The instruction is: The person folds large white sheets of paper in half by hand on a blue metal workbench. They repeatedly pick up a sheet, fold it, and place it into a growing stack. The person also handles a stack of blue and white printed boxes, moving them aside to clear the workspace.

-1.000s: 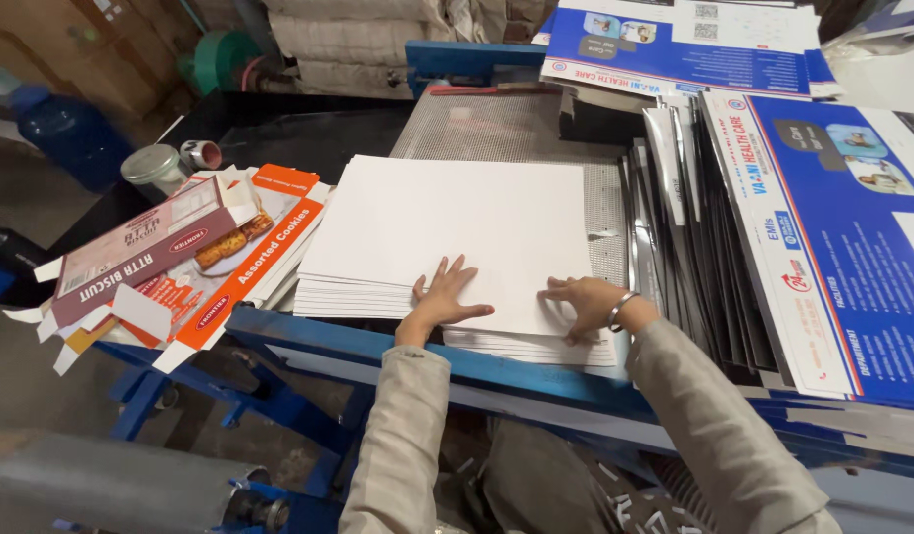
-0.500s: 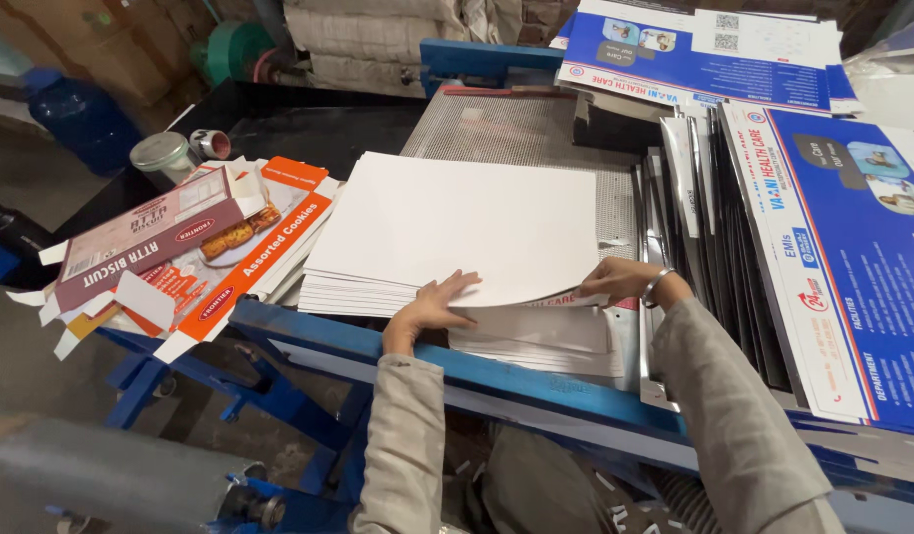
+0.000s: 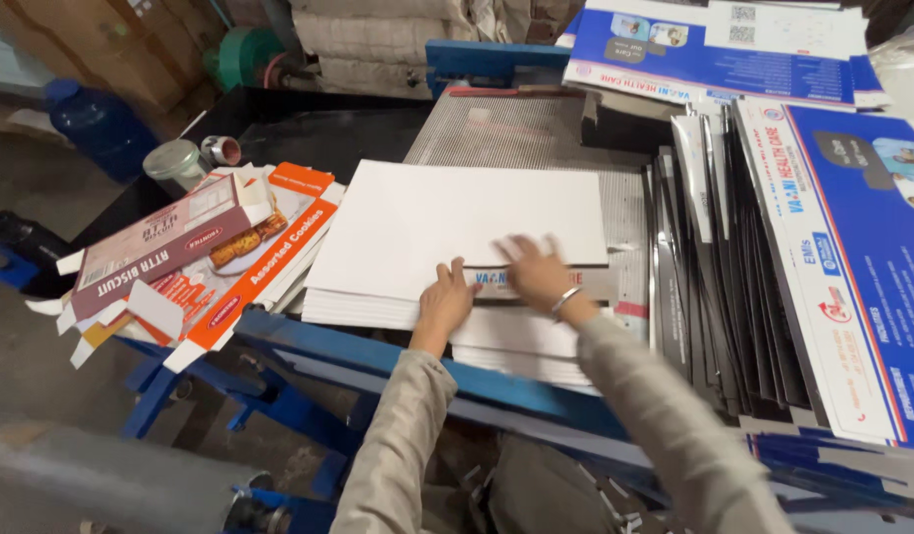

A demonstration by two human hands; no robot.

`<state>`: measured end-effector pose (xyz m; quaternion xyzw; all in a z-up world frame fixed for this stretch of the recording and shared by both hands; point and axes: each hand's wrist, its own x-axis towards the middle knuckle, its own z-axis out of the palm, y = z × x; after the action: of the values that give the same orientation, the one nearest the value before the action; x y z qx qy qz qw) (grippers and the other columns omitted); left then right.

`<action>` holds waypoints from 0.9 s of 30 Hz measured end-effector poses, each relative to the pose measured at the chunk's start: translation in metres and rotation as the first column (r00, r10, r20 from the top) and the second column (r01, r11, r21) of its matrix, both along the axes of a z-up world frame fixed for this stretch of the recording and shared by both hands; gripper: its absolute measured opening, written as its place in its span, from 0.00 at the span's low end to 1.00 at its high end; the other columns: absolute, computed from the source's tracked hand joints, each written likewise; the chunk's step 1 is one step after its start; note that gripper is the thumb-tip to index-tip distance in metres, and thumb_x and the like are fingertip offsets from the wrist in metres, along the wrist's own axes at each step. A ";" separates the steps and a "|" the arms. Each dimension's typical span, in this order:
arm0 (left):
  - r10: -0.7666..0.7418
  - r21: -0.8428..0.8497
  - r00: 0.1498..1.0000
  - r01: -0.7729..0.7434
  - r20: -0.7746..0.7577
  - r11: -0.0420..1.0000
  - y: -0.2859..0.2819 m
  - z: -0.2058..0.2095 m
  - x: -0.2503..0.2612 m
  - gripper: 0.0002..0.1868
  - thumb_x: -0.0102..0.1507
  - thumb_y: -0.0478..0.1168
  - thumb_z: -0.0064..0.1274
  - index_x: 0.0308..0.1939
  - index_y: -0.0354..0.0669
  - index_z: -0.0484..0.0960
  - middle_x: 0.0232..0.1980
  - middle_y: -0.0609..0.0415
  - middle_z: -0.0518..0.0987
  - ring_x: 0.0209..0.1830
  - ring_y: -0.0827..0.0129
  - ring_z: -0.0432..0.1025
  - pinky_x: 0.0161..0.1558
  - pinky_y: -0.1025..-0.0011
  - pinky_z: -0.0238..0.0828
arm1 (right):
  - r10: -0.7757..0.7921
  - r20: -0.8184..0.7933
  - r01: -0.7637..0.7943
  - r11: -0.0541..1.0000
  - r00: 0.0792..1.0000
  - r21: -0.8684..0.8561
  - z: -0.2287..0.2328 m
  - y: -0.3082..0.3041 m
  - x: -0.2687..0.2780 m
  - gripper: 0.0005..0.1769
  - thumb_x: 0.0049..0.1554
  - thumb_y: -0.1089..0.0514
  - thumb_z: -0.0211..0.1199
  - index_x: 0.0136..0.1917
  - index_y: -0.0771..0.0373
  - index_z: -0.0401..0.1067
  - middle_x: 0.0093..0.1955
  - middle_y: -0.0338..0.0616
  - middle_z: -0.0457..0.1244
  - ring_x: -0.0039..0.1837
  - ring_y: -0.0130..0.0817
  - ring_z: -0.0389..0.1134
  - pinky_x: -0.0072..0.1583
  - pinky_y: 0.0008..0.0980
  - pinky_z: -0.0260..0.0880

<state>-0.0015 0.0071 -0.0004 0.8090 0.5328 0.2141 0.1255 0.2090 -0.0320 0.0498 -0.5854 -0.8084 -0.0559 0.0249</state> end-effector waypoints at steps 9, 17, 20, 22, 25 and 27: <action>0.028 0.033 0.997 -0.026 -0.067 0.999 -0.001 -0.007 -0.003 0.30 0.66 0.54 0.52 0.65 0.40 0.65 0.53 0.38 0.71 0.40 0.44 0.78 0.42 0.51 0.75 | -0.315 -0.123 0.315 0.949 0.941 -0.024 -0.053 0.021 -0.043 0.42 0.65 0.29 0.35 0.83 0.52 0.39 0.84 0.57 0.39 0.84 0.52 0.36 0.77 0.67 0.30; 0.049 0.072 0.953 -0.029 -0.300 0.997 -0.013 0.023 0.018 0.32 0.65 0.48 0.51 0.71 0.43 0.63 0.70 0.32 0.61 0.58 0.48 0.69 0.58 0.39 0.59 | -0.610 -0.063 0.597 0.789 0.790 -0.146 -0.002 -0.030 0.056 0.45 0.61 0.24 0.33 0.83 0.45 0.35 0.86 0.53 0.30 0.85 0.49 0.25 0.76 0.66 0.20; -0.032 0.141 0.947 0.081 -0.320 0.987 -0.010 0.019 0.064 0.29 0.65 0.48 0.49 0.69 0.44 0.66 0.81 0.38 0.52 0.79 0.56 0.51 0.66 0.37 0.50 | -0.586 -0.048 0.583 0.810 0.809 -0.067 -0.010 -0.037 0.053 0.41 0.62 0.31 0.36 0.83 0.46 0.40 0.85 0.55 0.34 0.85 0.52 0.28 0.76 0.68 0.22; -0.147 0.121 0.918 0.204 -0.367 0.972 -0.027 0.010 0.117 0.29 0.65 0.44 0.46 0.71 0.50 0.67 0.82 0.43 0.52 0.83 0.52 0.46 0.70 0.33 0.43 | -0.573 -0.074 0.574 0.819 0.817 0.000 -0.017 -0.036 0.052 0.38 0.64 0.36 0.38 0.83 0.48 0.44 0.85 0.58 0.37 0.85 0.55 0.32 0.76 0.71 0.24; -0.157 0.223 0.987 0.158 -0.025 0.962 -0.029 0.009 0.153 0.29 0.70 0.49 0.41 0.72 0.38 0.68 0.81 0.35 0.52 0.81 0.46 0.46 0.70 0.35 0.44 | -0.603 -0.143 0.607 0.795 0.785 -0.016 -0.022 -0.033 0.060 0.36 0.64 0.38 0.38 0.82 0.50 0.47 0.83 0.59 0.39 0.84 0.58 0.32 0.74 0.72 0.26; -0.119 0.210 0.992 0.127 -0.050 0.969 -0.025 0.008 0.152 0.30 0.71 0.51 0.40 0.72 0.36 0.68 0.80 0.34 0.53 0.81 0.45 0.45 0.69 0.34 0.44 | -0.579 -0.135 0.584 0.811 0.804 -0.004 -0.025 -0.033 0.060 0.35 0.65 0.38 0.38 0.81 0.49 0.49 0.84 0.58 0.40 0.85 0.55 0.34 0.75 0.72 0.28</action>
<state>0.1506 -0.0178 0.0079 0.8532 0.4577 0.2467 0.0413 0.2693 -0.0652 0.0245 -0.8067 -0.5855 -0.0380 0.0699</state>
